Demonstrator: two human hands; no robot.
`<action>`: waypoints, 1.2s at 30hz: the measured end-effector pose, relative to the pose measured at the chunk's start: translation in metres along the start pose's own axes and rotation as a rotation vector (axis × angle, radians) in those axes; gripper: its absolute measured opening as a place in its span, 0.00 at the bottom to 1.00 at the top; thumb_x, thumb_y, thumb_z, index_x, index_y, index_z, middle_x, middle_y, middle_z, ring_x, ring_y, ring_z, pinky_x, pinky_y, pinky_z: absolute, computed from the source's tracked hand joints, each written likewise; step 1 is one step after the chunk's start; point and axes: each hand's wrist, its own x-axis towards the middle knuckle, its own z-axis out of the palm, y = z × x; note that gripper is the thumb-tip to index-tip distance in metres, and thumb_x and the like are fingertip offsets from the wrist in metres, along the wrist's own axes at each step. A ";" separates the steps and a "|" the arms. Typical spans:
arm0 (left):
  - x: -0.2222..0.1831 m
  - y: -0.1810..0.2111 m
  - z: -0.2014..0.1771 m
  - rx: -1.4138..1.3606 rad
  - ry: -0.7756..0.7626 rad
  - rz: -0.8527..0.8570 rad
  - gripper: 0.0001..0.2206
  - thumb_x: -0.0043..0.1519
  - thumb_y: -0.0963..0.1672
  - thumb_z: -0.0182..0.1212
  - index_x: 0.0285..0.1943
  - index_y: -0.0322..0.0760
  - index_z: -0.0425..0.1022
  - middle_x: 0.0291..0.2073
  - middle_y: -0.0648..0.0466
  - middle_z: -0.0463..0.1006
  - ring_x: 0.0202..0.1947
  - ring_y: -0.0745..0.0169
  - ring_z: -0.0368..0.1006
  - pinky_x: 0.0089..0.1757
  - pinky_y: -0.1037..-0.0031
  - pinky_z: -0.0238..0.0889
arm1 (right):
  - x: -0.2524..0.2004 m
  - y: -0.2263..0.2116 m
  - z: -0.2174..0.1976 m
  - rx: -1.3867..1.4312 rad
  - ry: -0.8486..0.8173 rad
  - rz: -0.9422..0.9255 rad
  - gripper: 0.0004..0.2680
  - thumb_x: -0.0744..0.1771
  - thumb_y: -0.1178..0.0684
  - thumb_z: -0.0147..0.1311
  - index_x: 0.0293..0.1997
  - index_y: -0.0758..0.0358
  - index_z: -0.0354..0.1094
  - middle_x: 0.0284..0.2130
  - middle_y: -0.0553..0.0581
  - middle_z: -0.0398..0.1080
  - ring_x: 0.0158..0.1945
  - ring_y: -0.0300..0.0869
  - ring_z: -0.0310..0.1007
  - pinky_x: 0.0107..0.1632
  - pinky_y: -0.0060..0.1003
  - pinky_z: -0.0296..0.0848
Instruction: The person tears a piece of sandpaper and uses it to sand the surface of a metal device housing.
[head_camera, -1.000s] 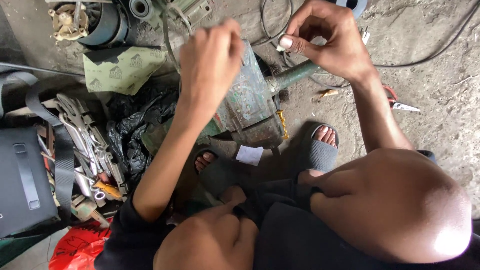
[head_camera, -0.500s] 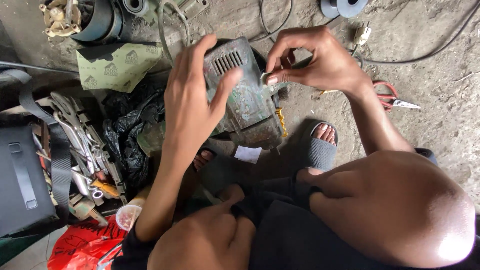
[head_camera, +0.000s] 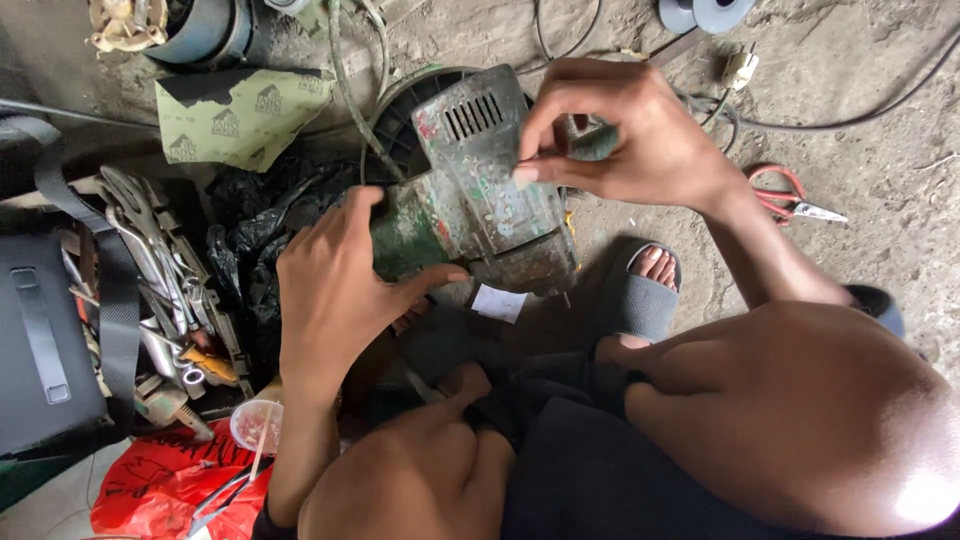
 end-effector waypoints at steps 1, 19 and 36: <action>-0.001 -0.001 0.000 -0.005 -0.043 -0.010 0.45 0.50 0.68 0.86 0.52 0.29 0.77 0.36 0.45 0.85 0.34 0.42 0.83 0.42 0.56 0.74 | 0.005 -0.008 0.002 -0.050 -0.016 -0.013 0.07 0.70 0.66 0.80 0.45 0.69 0.82 0.39 0.57 0.81 0.38 0.42 0.78 0.45 0.37 0.79; 0.002 -0.010 0.021 0.244 0.012 0.071 0.46 0.55 0.77 0.76 0.42 0.37 0.76 0.30 0.52 0.82 0.25 0.50 0.81 0.30 0.61 0.72 | 0.011 -0.009 0.006 -0.225 -0.023 0.066 0.11 0.69 0.64 0.82 0.34 0.65 0.77 0.31 0.53 0.70 0.38 0.44 0.66 0.41 0.41 0.67; -0.006 -0.018 0.030 0.265 0.058 0.156 0.47 0.60 0.77 0.75 0.45 0.33 0.78 0.30 0.51 0.82 0.22 0.51 0.79 0.28 0.63 0.70 | -0.005 -0.008 0.015 -0.201 -0.104 0.040 0.12 0.69 0.66 0.80 0.35 0.64 0.75 0.35 0.54 0.80 0.34 0.41 0.75 0.38 0.36 0.74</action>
